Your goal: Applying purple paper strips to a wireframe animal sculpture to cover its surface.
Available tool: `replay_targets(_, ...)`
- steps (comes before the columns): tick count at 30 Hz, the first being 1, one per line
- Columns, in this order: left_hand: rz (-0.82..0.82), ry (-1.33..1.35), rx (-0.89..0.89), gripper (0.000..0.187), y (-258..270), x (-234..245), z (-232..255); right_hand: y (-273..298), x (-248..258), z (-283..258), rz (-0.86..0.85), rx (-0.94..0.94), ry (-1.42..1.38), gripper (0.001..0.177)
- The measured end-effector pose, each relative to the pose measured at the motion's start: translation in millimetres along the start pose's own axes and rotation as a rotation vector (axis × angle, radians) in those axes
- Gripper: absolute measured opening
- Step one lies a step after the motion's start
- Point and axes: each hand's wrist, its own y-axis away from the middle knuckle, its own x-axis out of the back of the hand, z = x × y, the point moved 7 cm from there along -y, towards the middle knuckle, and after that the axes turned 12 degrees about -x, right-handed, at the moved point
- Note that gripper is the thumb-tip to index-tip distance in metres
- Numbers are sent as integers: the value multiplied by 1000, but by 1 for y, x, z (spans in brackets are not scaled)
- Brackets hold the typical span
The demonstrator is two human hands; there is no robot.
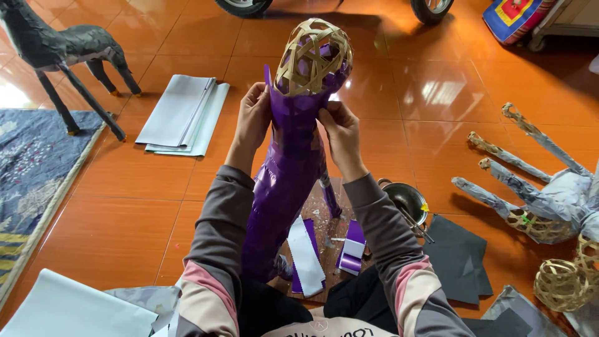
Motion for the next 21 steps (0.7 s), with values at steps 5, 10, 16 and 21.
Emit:
replay_targets(5,-63,-32,-24,18,-2,-4,-2,-5,7,18,-52,-79,-82,3)
replay_targets(10,-26,-85,-10,17,-5,-8,-6,-4,2,17,-60,-82,-92,3)
replay_targets(16,68,-41,96,10,1,-14,0,-7,-12,21,-121,-134,-171,7)
replay_targets(21,74,-39,118,10,0,-27,9,-18,-6,39,-172,-144,-221,13)
